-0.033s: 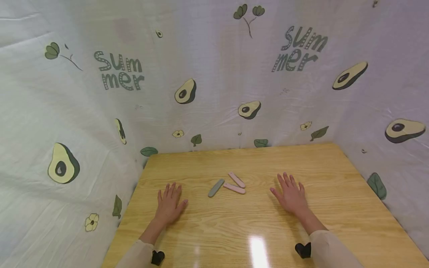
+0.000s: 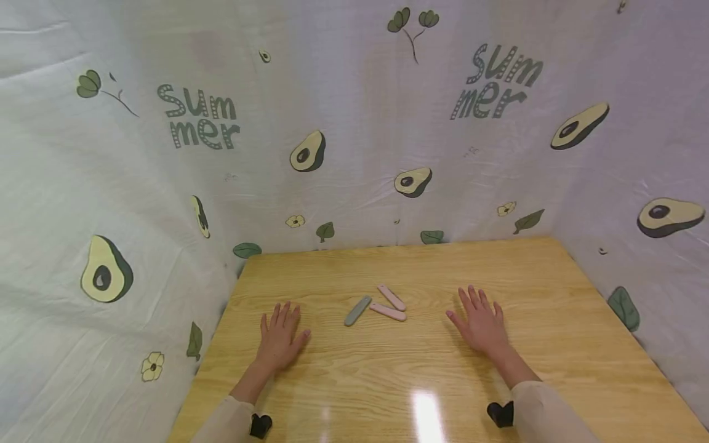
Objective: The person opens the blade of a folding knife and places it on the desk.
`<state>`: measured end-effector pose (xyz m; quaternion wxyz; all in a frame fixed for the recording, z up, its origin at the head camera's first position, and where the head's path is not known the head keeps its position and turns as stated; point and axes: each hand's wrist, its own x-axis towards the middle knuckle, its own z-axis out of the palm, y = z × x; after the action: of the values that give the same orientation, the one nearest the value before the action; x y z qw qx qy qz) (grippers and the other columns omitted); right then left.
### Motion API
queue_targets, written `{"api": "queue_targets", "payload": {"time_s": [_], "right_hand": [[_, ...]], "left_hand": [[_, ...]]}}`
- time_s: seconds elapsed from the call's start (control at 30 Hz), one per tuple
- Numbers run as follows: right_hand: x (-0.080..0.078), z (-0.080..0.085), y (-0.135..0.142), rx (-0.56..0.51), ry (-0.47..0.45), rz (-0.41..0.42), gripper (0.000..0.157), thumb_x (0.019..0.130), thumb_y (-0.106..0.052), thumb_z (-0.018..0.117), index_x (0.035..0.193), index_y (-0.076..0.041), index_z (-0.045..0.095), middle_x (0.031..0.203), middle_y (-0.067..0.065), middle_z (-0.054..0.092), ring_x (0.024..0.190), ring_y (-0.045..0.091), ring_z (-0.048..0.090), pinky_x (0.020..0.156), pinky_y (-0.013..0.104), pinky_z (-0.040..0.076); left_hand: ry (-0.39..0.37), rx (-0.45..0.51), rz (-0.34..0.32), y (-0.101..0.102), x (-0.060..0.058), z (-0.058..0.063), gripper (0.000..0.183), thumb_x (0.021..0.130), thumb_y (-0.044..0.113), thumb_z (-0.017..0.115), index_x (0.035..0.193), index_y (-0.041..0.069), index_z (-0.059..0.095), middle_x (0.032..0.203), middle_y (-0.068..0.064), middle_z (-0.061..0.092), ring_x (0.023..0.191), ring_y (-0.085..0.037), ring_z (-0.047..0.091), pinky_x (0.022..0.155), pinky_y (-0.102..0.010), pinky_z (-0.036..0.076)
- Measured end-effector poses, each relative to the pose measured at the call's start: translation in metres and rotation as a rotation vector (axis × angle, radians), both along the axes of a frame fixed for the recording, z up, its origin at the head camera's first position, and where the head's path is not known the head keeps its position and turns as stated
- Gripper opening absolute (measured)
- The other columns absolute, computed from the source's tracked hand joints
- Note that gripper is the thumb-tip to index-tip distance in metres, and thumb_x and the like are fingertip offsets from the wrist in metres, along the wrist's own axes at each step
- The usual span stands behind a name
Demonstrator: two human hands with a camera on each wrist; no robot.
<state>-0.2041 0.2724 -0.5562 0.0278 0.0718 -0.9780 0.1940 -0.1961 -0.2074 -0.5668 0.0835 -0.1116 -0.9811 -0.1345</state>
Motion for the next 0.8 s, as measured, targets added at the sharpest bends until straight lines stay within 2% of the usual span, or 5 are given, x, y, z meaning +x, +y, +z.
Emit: {"api": "queue_targets", "payload": {"time_s": [0.4, 0.8], "right_hand": [[-0.003, -0.004, -0.003, -0.004, 0.019, 0.003, 0.074, 0.1, -0.053, 0.039, 0.152, -0.001, 0.025, 0.156, 0.03, 0.02, 0.142, 0.051, 0.017, 0.107, 0.074, 0.011], [-0.008, 0.005, -0.01, -0.015, 0.019, 0.006, 0.074, 0.1, -0.053, 0.038, 0.152, -0.002, 0.024, 0.157, 0.028, 0.018, 0.143, 0.049, 0.016, 0.107, 0.074, 0.011]], "left_hand": [[0.012, -0.021, 0.0, 0.003, -0.003, -0.001, 0.069, 0.095, 0.052, 0.05, 0.149, 0.01, 0.037, 0.156, -0.021, 0.029, 0.146, -0.043, 0.02, 0.114, -0.068, 0.011], [-0.014, 0.005, -0.008, 0.01, -0.005, 0.0, 0.069, 0.096, 0.048, 0.051, 0.15, 0.009, 0.033, 0.157, -0.021, 0.026, 0.147, -0.041, 0.018, 0.117, -0.065, 0.011]]}}
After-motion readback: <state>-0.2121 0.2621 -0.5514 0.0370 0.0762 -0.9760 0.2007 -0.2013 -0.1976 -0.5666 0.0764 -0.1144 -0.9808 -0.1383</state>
